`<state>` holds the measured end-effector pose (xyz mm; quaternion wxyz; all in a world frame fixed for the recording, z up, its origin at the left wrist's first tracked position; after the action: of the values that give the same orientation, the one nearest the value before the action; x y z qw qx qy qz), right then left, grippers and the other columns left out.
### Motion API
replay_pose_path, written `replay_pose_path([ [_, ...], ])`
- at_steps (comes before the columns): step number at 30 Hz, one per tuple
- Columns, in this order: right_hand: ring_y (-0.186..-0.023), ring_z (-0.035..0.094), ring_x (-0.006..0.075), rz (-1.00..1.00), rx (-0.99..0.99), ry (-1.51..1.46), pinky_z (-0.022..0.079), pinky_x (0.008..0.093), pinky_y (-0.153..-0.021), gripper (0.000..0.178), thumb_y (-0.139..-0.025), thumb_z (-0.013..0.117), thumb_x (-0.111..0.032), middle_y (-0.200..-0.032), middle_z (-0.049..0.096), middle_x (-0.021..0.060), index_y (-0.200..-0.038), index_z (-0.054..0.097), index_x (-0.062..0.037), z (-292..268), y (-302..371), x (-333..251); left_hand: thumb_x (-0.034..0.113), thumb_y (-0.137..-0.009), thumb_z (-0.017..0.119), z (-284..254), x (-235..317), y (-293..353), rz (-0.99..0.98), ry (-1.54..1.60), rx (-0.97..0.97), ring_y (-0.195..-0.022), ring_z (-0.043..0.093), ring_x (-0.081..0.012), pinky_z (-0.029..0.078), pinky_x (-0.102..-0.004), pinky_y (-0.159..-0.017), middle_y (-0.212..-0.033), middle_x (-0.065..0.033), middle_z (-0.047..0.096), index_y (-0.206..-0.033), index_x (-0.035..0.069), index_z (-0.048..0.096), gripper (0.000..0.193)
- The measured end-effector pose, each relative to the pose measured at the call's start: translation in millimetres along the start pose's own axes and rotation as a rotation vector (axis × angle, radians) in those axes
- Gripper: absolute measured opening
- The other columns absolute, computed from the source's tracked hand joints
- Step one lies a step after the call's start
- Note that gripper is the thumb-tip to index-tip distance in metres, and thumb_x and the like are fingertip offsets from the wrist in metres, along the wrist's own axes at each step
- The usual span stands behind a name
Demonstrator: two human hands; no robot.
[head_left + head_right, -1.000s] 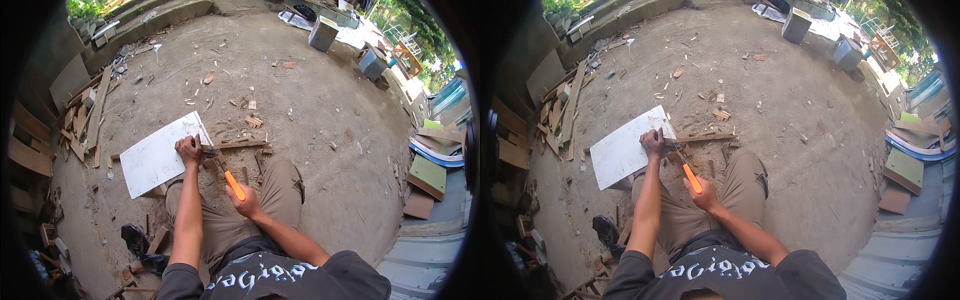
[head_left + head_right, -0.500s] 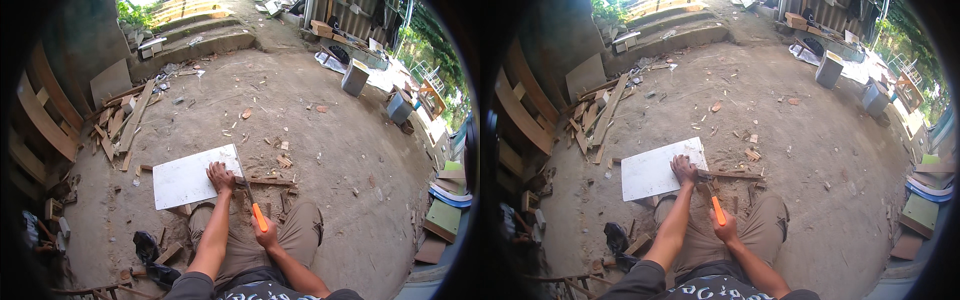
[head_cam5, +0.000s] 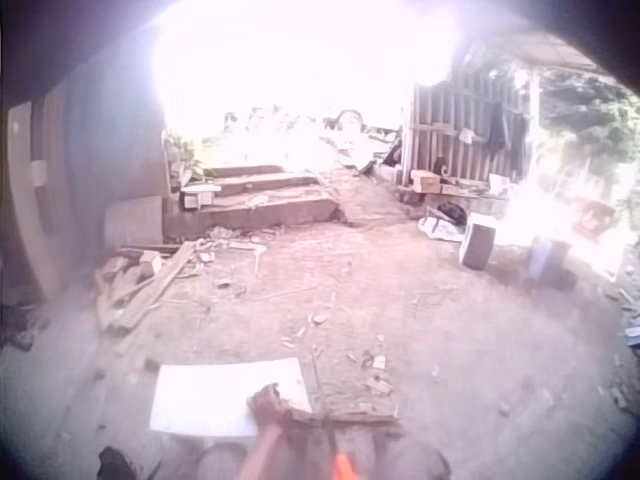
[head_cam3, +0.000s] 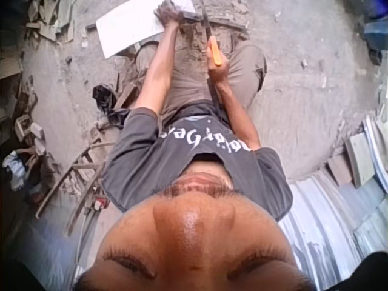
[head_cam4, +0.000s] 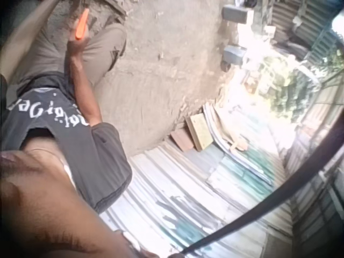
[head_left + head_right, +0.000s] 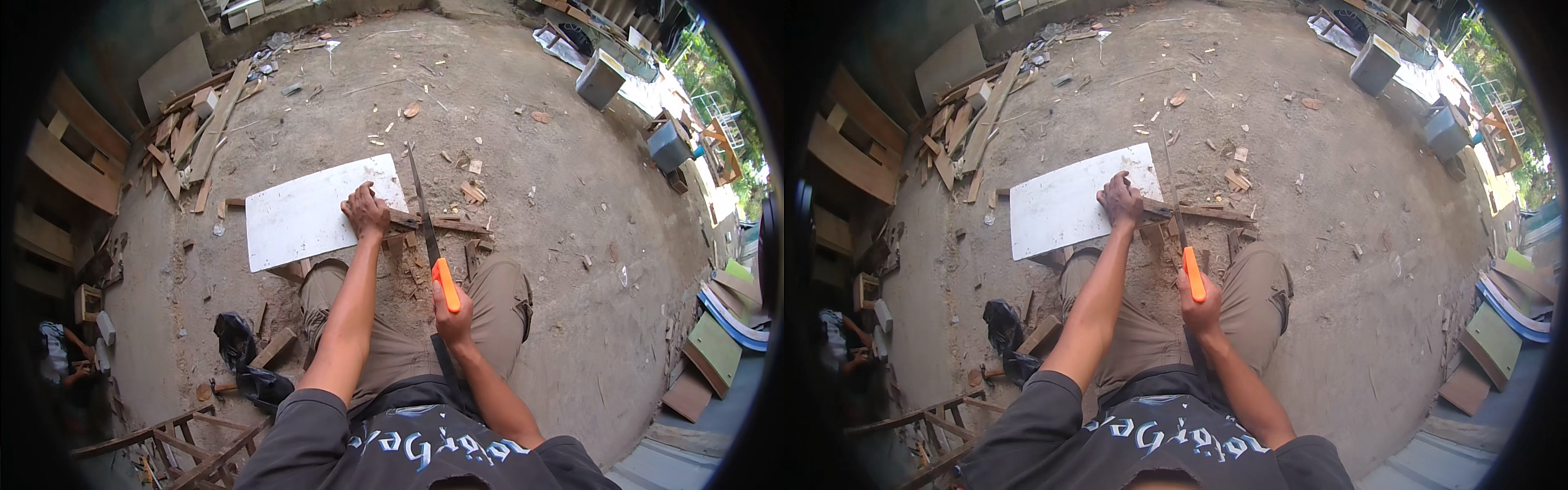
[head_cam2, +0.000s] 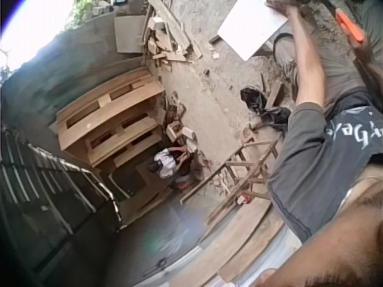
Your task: The person assembles a wooden frame by fitting small wooden pieces into joints. They then use a hand saw to cut a white board and a small wooden piece, and finally fit the cut piece into the frame.
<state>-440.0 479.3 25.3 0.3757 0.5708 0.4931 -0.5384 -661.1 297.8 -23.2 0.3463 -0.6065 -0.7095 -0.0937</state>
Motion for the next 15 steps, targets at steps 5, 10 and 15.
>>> replay_pose_path([
  [5,-0.056,0.044,0.0055,0.013,-0.021,0.021,0.036,0.0236,-0.052,0.026,-0.099,0.058,-0.022,-0.062,0.049,-0.0035,-0.085,0.061,-0.0009,5,7,-4,0.017,-0.079,0.049,-1,0,-2,-0.020,-0.051,-0.014,-0.110,0.056,-0.0269,0.026,-0.0432,-0.105,-0.107,-0.0134,0.066,-0.113,0.007,0.061,0.038],
  [10,-0.053,0.046,0.0124,-0.001,-0.006,0.071,0.040,0.0318,-0.051,0.030,-0.094,0.065,-0.021,-0.058,0.051,0.0057,-0.075,0.058,0.0010,5,9,-4,0.017,-0.079,0.050,3,1,-4,0.012,-0.060,-0.001,-0.108,0.057,-0.0265,0.026,-0.0431,-0.104,-0.103,-0.0116,0.067,-0.106,0.009,0.063,0.032],
  [15,-0.053,0.046,0.0133,0.019,-0.023,0.048,0.040,0.0325,-0.051,0.029,-0.094,0.065,-0.021,-0.058,0.050,0.0061,-0.076,0.058,0.0012,6,11,-8,0.017,-0.078,0.051,4,4,-6,0.050,-0.056,0.004,-0.106,0.057,-0.0270,0.028,-0.0435,-0.102,-0.102,-0.0115,0.068,-0.100,0.009,0.063,0.026],
])
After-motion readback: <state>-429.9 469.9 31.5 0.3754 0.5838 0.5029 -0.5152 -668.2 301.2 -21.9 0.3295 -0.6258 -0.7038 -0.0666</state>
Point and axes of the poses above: each hand's wrist, its own y-axis away from the middle knuckle, its own z-axis out of the palm, x = y × z, the point moved 4 cm from there along -y, towards the middle knuckle
